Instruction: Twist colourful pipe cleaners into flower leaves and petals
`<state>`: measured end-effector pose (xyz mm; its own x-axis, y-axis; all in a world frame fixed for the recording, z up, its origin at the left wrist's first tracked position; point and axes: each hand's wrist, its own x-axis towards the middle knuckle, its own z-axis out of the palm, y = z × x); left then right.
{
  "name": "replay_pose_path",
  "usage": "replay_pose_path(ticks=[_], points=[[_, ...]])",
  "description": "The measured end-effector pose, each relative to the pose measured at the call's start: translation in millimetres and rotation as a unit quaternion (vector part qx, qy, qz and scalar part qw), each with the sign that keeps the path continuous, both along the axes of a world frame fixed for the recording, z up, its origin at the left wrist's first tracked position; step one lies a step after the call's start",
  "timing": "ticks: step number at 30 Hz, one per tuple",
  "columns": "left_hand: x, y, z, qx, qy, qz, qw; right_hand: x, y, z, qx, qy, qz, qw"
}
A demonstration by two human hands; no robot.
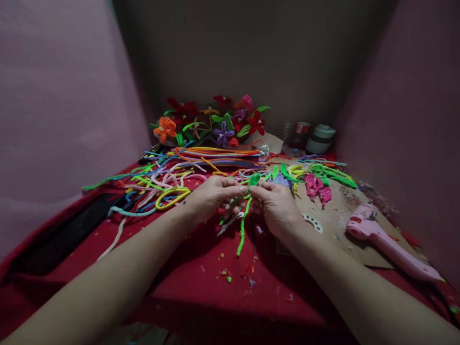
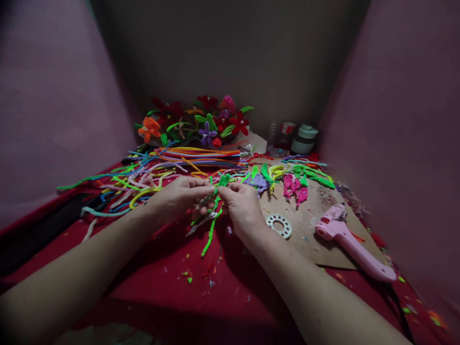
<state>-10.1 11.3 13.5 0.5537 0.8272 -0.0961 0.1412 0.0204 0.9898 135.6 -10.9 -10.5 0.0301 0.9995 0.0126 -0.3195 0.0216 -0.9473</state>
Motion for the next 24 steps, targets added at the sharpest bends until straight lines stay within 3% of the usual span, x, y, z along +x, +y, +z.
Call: replay_pose_path(ticks=[3, 5, 6, 8, 9, 10, 12, 13, 14, 15, 16, 17, 19, 21, 22, 24], points=[[-2, 2, 1.5, -0.071, -0.008, -0.014, 0.997, 0, -2, 0.7, 0.021, -0.067, -0.015, 0.997], [-1, 1, 2.0, -0.054, 0.011, -0.003, 0.998, 0, -3, 0.5, 0.032, -0.095, -0.027, 0.995], [0, 0, 1.9, -0.015, 0.037, 0.007, 0.999, 0, -3, 0.1, 0.035, -0.094, -0.031, 0.994], [3, -3, 0.2, 0.145, 0.122, 0.049, 0.981, -2, -3, -1.0, 0.021, -0.054, -0.032, 0.998], [5, -6, -1.3, 0.255, 0.177, 0.078, 0.947, -3, -3, -1.2, 0.003, -0.018, -0.027, 0.999], [6, -9, -3.3, 0.367, 0.233, 0.102, 0.895, -5, -2, -1.1, -0.022, 0.025, -0.02, 0.999], [9, -14, -7.5, 0.544, 0.322, 0.119, 0.766, -8, -2, 0.2, -0.083, 0.106, -0.008, 0.991], [10, -17, -9.4, 0.597, 0.352, 0.11, 0.713, -9, -1, 1.2, -0.111, 0.136, -0.006, 0.984], [11, -19, -10.8, 0.627, 0.372, 0.1, 0.677, -10, -1, 2.0, -0.134, 0.158, -0.006, 0.978], [11, -20, -11.5, 0.638, 0.383, 0.092, 0.662, -10, -1, 2.6, -0.147, 0.172, -0.006, 0.974], [12, -20, -11.6, 0.634, 0.385, 0.094, 0.664, -10, 0, 2.6, -0.149, 0.177, -0.007, 0.973], [12, -20, -10.8, 0.614, 0.379, 0.104, 0.685, -9, 0, 2.1, -0.136, 0.174, -0.007, 0.975], [12, -18, -6.8, 0.519, 0.333, 0.118, 0.779, -7, 1, 0.1, -0.089, 0.155, -0.013, 0.984], [12, -15, -0.8, 0.352, 0.234, 0.097, 0.901, -6, 1, -1.6, -0.051, 0.13, -0.014, 0.99], [11, -13, 2.2, 0.257, 0.175, 0.076, 0.947, -5, 1, -1.7, -0.04, 0.12, -0.012, 0.992], [9, -10, 6.8, 0.1, 0.073, 0.037, 0.992, -4, 0, -0.2, -0.028, 0.108, -0.001, 0.994]])
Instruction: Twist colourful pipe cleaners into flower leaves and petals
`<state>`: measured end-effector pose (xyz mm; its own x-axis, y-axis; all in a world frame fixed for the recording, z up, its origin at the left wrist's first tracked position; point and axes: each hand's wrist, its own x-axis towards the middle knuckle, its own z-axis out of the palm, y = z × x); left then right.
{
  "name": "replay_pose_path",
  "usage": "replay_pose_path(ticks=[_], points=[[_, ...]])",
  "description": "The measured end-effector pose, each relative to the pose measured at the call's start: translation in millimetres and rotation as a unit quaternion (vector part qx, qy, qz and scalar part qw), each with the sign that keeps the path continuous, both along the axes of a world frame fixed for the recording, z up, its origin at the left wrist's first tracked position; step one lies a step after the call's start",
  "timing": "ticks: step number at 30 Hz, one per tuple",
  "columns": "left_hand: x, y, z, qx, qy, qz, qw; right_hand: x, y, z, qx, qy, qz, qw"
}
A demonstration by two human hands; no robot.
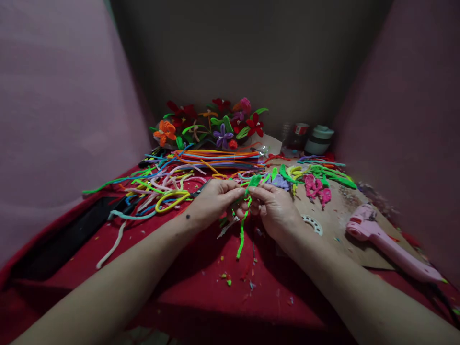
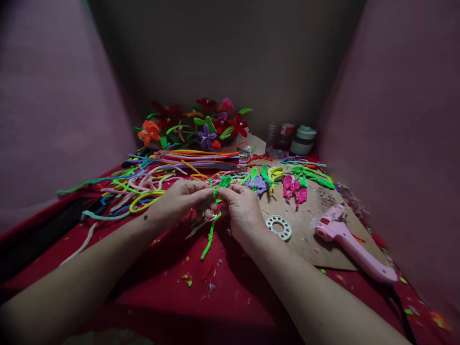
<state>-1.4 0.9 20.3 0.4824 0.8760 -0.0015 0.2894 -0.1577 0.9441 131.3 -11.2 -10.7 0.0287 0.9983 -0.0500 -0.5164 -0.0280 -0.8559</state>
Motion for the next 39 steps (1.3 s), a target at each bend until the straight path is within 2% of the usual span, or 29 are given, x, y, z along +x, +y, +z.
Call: replay_pose_path(ticks=[2, 7, 9, 11, 13, 15, 17, 18, 19, 20, 22, 24, 25, 30, 34, 37, 39], points=[[-4, 2, 2.0, -0.079, -0.055, -0.018, 0.995, 2, -1, 3.2, 0.01, -0.005, 0.017, 1.0], [-14, 7, 2.5, -0.178, -0.082, -0.083, 0.977, 13, 3, 9.9, 0.032, -0.067, 0.114, 0.991], [-15, 6, 3.3, -0.194, -0.086, -0.088, 0.973, 15, 4, 10.8, 0.035, -0.097, 0.134, 0.986], [-11, 3, 2.9, -0.178, -0.089, -0.067, 0.978, 14, 3, 10.9, 0.032, -0.099, 0.103, 0.989], [-2, -3, -0.7, -0.114, -0.066, -0.018, 0.991, 8, 2, 10.1, 0.019, -0.066, 0.042, 0.997], [9, -9, -7.6, 0.024, -0.008, 0.059, 0.998, 2, -1, 8.7, -0.008, -0.01, -0.01, 1.0], [18, -14, -15.1, 0.187, 0.056, 0.128, 0.972, -3, -2, 6.8, -0.038, 0.041, -0.037, 0.998], [21, -15, -17.8, 0.231, 0.075, 0.143, 0.959, -4, -3, 5.8, -0.05, 0.058, -0.044, 0.996], [23, -16, -19.3, 0.235, 0.078, 0.141, 0.958, -5, -3, 4.8, -0.057, 0.068, -0.048, 0.995], [24, -15, -19.3, 0.2, 0.067, 0.125, 0.969, -5, -3, 3.9, -0.057, 0.072, -0.049, 0.995], [22, -13, -15.4, 0.075, 0.017, 0.086, 0.993, -4, -2, 2.2, -0.04, 0.069, -0.041, 0.996], [18, -11, -8.6, -0.019, -0.025, 0.062, 0.998, -2, -1, 1.0, -0.013, 0.048, -0.022, 0.999], [16, -10, -5.3, -0.04, -0.035, 0.056, 0.997, -1, -1, 0.7, -0.003, 0.031, -0.013, 0.999], [6, -6, 1.2, -0.106, -0.064, 0.023, 0.992, 5, 1, 2.0, 0.052, -0.064, 0.0, 0.997], [2, 1, -5.1, -0.143, -0.099, 0.044, 0.984, 7, 1, 1.8, 0.098, -0.12, -0.027, 0.988], [1, 4, -9.5, -0.154, -0.128, 0.05, 0.978, 7, -1, 1.6, 0.132, -0.176, -0.07, 0.973], [1, 3, -9.9, -0.156, -0.127, 0.052, 0.978, 7, -1, 1.7, 0.147, -0.204, -0.073, 0.965]])
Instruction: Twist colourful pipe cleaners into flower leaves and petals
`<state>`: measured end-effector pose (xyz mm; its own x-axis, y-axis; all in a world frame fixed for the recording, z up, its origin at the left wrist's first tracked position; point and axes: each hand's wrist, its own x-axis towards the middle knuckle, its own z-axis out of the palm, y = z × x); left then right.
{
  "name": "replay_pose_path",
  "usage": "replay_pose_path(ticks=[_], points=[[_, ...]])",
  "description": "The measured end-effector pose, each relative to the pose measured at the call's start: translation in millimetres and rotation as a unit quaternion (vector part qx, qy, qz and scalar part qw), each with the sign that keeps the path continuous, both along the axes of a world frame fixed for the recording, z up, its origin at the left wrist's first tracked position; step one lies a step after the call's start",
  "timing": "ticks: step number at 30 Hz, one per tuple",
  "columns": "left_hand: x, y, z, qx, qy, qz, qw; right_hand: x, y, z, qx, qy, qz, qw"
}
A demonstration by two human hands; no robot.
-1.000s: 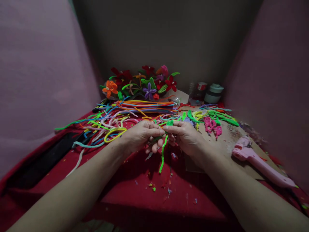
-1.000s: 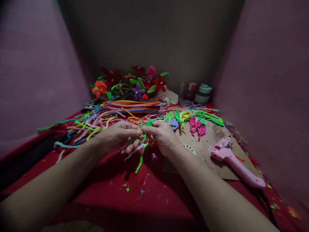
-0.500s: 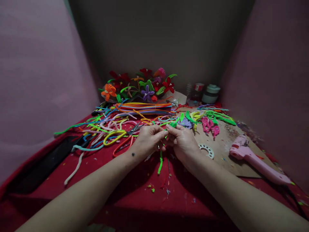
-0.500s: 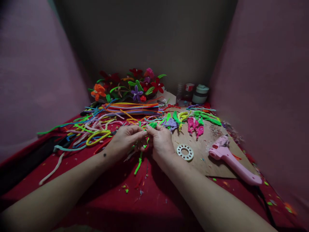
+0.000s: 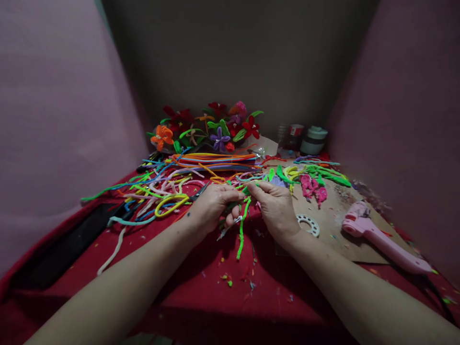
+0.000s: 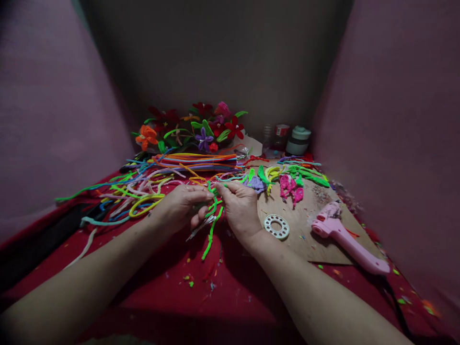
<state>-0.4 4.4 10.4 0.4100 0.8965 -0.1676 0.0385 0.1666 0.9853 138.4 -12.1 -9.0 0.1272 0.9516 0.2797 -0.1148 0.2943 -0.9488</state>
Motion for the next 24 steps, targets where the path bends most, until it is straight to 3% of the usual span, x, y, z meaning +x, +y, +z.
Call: replay_pose_path(ticks=[6, 11, 16, 24], points=[[0.4, -4.0, 6.1, 0.038, 0.048, 0.014, 0.998, 1.3, 4.3, -1.1, -0.046, 0.066, 0.049, 0.996], [1.4, -5.0, 6.8, 0.084, 0.087, 0.018, 0.992, -0.6, 5.2, -0.8, -0.069, 0.129, 0.047, 0.988], [-2.4, -3.0, 6.7, 0.047, 0.06, -0.011, 0.997, -2.5, 2.9, 2.8, -0.073, 0.157, 0.057, 0.983], [-2.3, -2.4, 4.5, 0.029, 0.061, -0.04, 0.997, 2.5, 4.7, 2.2, -0.064, 0.06, 0.079, 0.993]])
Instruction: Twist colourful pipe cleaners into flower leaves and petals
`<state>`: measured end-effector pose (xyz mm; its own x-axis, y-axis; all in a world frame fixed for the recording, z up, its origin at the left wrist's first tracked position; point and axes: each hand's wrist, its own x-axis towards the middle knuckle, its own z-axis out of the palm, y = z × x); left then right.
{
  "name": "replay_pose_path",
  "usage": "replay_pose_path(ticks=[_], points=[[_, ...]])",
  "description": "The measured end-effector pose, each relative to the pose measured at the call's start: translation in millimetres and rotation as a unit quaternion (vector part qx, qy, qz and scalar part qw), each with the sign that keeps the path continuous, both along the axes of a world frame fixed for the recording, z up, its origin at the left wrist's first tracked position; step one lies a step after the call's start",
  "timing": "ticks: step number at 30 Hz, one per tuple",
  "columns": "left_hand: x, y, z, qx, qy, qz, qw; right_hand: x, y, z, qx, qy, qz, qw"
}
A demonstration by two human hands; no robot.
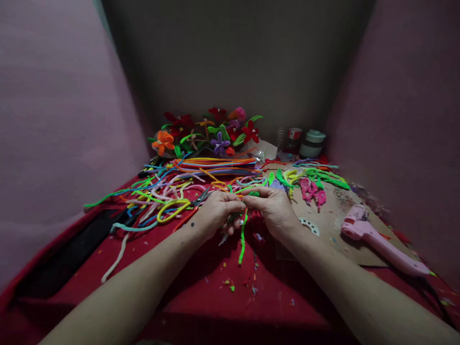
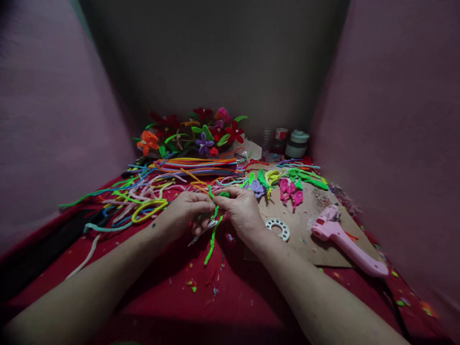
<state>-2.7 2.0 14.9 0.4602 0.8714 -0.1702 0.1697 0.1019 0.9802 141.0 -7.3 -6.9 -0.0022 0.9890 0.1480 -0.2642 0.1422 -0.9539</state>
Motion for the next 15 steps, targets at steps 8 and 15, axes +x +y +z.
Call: replay_pose_path(ticks=[8, 15], points=[[3.3, -0.1, -5.9, -0.001, -0.004, 0.006, 1.0, -0.9, -0.8, 0.5, 0.002, 0.016, -0.02, 1.0], [-1.9, 4.4, -4.9, 0.012, -0.028, 0.034, 0.999, -0.4, 4.8, -4.1, -0.012, 0.07, 0.015, 0.997]])
